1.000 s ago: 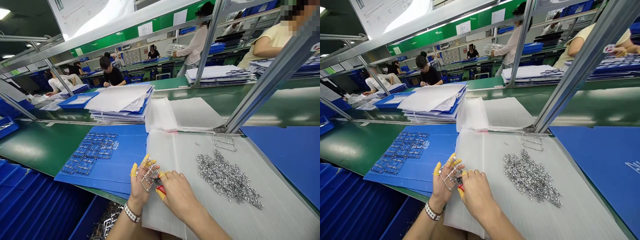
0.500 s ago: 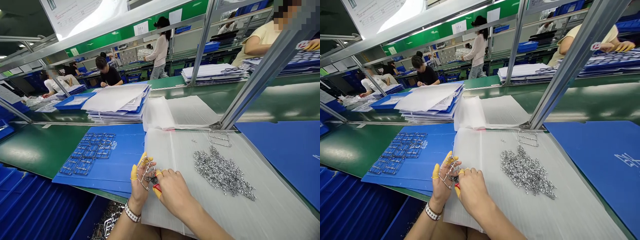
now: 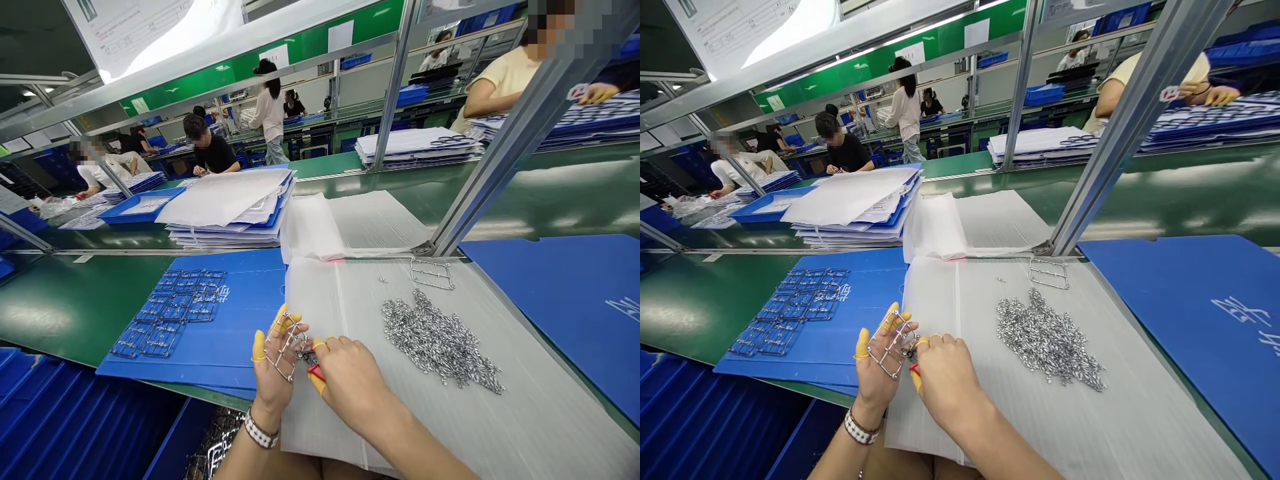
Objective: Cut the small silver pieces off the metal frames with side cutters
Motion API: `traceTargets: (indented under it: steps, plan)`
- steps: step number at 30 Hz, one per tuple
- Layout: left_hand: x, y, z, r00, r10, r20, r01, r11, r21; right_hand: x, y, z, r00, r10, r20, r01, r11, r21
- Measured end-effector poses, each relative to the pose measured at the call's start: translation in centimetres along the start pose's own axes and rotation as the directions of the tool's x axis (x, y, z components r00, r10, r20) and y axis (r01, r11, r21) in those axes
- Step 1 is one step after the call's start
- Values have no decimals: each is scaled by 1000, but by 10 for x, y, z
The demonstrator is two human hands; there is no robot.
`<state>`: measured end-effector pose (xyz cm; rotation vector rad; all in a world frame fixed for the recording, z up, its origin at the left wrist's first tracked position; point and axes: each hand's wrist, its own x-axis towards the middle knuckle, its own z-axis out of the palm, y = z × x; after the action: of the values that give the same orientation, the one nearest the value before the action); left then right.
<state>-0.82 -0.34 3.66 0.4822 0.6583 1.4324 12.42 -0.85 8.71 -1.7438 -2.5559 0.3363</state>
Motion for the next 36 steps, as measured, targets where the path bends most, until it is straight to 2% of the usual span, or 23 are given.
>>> traceTargets:
  steps: [5, 17, 25, 27, 29, 32, 34, 36]
  plan:
    - [-1, 6, 4, 995, -105, -5, 104, 991, -79, 4, 13, -2, 997, 69, -43, -70, 997, -16]
    - [-1, 0, 7, 995, -84, -51, 84, 996, -7, 8, 10, -3, 998, 54, -31, -54, 999, -4]
    - [2, 6, 0, 988, -152, -16, 150, 984, -100, 3, 19, 3, 995, 76, -61, -74, 997, 37]
    - [2, 5, -2, 988, -157, -5, 156, 981, -118, 2, 24, 7, 992, 88, -91, -79, 992, 94]
    - [2, 4, -3, 987, -159, 5, 158, 978, -138, 3, 27, 13, 984, 109, -139, -76, 971, 225]
    - [4, 7, -1, 986, -167, 21, 168, 974, -148, 7, 31, 24, 961, 193, -198, -74, 870, 487]
    - [3, 16, -1, 986, -161, 34, 164, 978, -131, 10, 35, 31, 953, 233, -192, -80, 808, 583]
    - [-1, 34, -6, 990, -137, 40, 140, 987, -81, 12, 39, 38, 964, 212, -160, -78, 801, 593]
